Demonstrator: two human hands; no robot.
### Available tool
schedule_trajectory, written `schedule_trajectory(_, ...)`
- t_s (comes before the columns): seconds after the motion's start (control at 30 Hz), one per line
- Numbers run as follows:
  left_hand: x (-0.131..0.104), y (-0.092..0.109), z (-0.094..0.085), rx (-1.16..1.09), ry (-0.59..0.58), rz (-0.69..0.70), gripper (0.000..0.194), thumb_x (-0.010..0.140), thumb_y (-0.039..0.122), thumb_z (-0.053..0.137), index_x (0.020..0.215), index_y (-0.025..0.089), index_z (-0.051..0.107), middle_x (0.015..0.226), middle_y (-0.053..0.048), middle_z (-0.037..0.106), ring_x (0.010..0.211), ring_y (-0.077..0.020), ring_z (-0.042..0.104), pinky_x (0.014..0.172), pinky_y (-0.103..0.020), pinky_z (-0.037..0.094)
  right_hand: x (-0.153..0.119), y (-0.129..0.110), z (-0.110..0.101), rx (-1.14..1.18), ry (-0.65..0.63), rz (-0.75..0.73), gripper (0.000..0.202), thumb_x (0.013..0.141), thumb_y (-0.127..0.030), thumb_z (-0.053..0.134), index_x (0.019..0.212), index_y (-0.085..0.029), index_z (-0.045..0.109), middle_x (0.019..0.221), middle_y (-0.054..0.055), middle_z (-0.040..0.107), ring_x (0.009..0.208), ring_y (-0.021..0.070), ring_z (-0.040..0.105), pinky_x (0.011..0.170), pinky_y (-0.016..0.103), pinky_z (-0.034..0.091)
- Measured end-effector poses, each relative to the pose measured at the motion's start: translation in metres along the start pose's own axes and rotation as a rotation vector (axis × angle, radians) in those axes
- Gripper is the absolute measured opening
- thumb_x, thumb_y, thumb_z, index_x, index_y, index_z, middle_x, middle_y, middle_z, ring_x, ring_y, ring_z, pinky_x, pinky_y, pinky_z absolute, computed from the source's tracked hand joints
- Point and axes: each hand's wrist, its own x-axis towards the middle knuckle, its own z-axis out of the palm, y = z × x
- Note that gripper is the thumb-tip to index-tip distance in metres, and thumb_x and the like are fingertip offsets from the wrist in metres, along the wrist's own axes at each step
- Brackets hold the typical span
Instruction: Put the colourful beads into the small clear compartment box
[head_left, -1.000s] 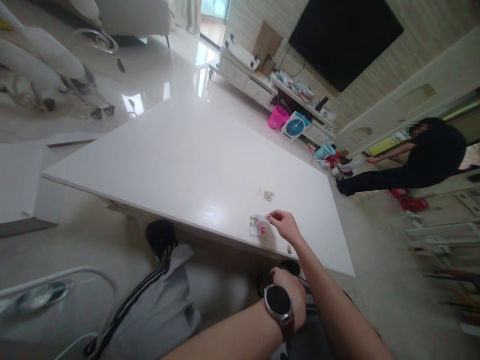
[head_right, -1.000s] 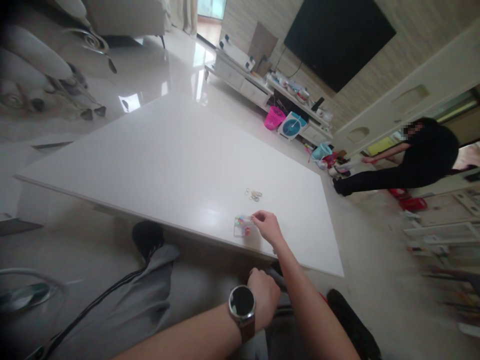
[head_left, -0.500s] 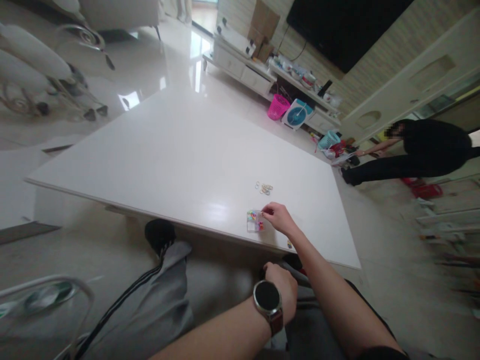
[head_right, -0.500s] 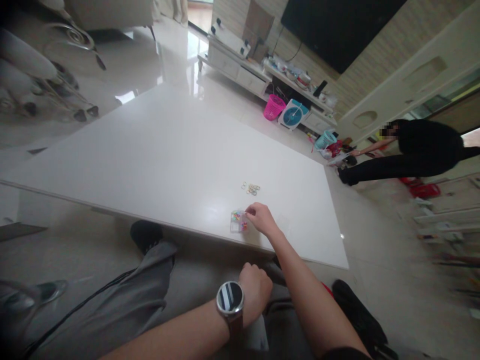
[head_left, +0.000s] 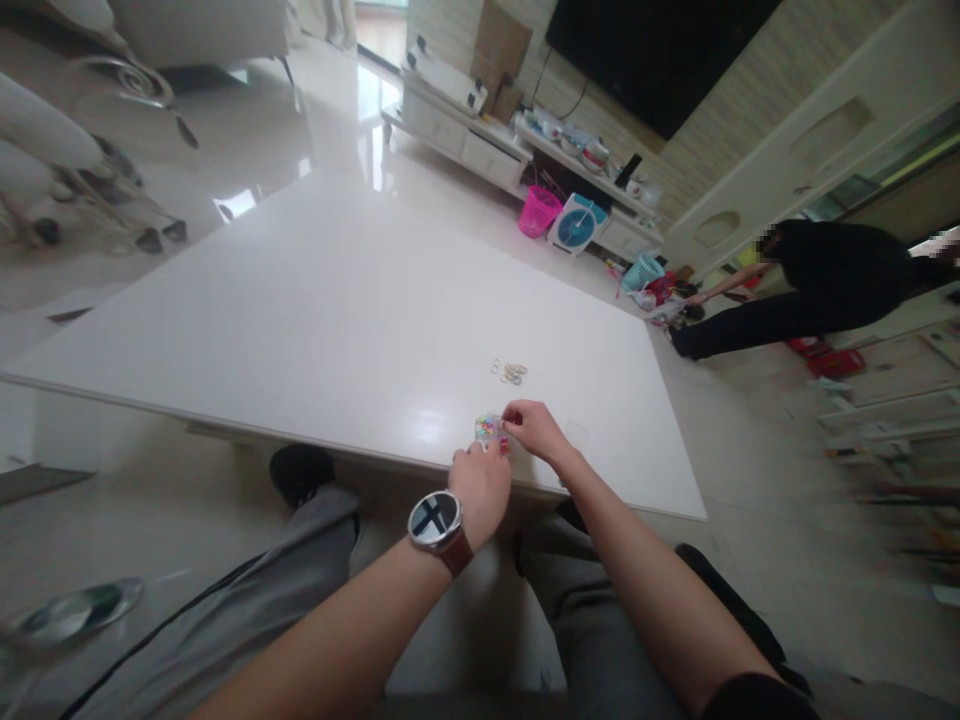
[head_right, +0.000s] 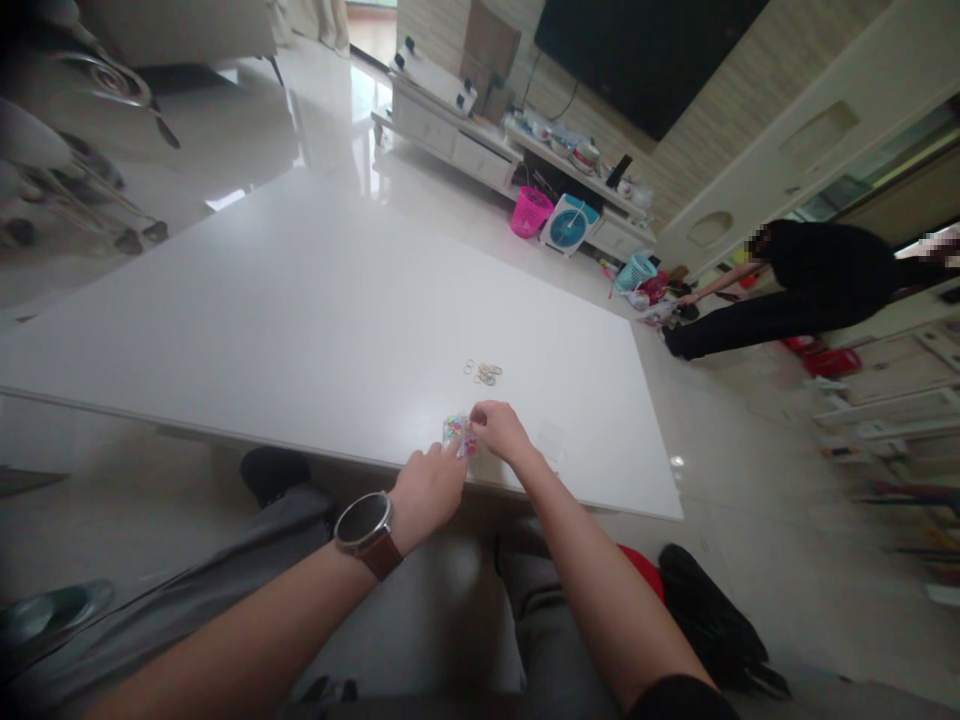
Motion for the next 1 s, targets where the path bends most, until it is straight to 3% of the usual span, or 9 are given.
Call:
schedule_trajectory(0.37,0.003,0.002,0.013,-0.009,-0.047,0.0,0.039,0.099,0.011,0.036,0.118,0.009,0.07,0.125,-0.021,0.063,0.115,-0.0282,0.061,0.092,-0.04,0.054,-0.001,0.0,-0.003,-0.033,0.026,-0.007,0.007,0.081,-0.013,0.069,0.082,-0.017,0.075,0.072,0.001,0.07,0.066,0.0128,0.059,0.066,0.024,0.04)
schedule_trajectory(1.0,0.001,0.004,0.008,-0.028,-0.076,0.009,0.038,0.098,0.01,0.036,0.114,0.009,0.071,0.125,-0.022,0.062,0.113,-0.0287,0.061,0.09,-0.041,0.051,-0.001,-0.005,-0.004,-0.119,-0.015,-0.033,0.009,0.084,-0.013,0.069,0.079,-0.017,0.075,0.08,0.003,0.067,0.072,0.0137,0.058,0.071,0.025,0.041)
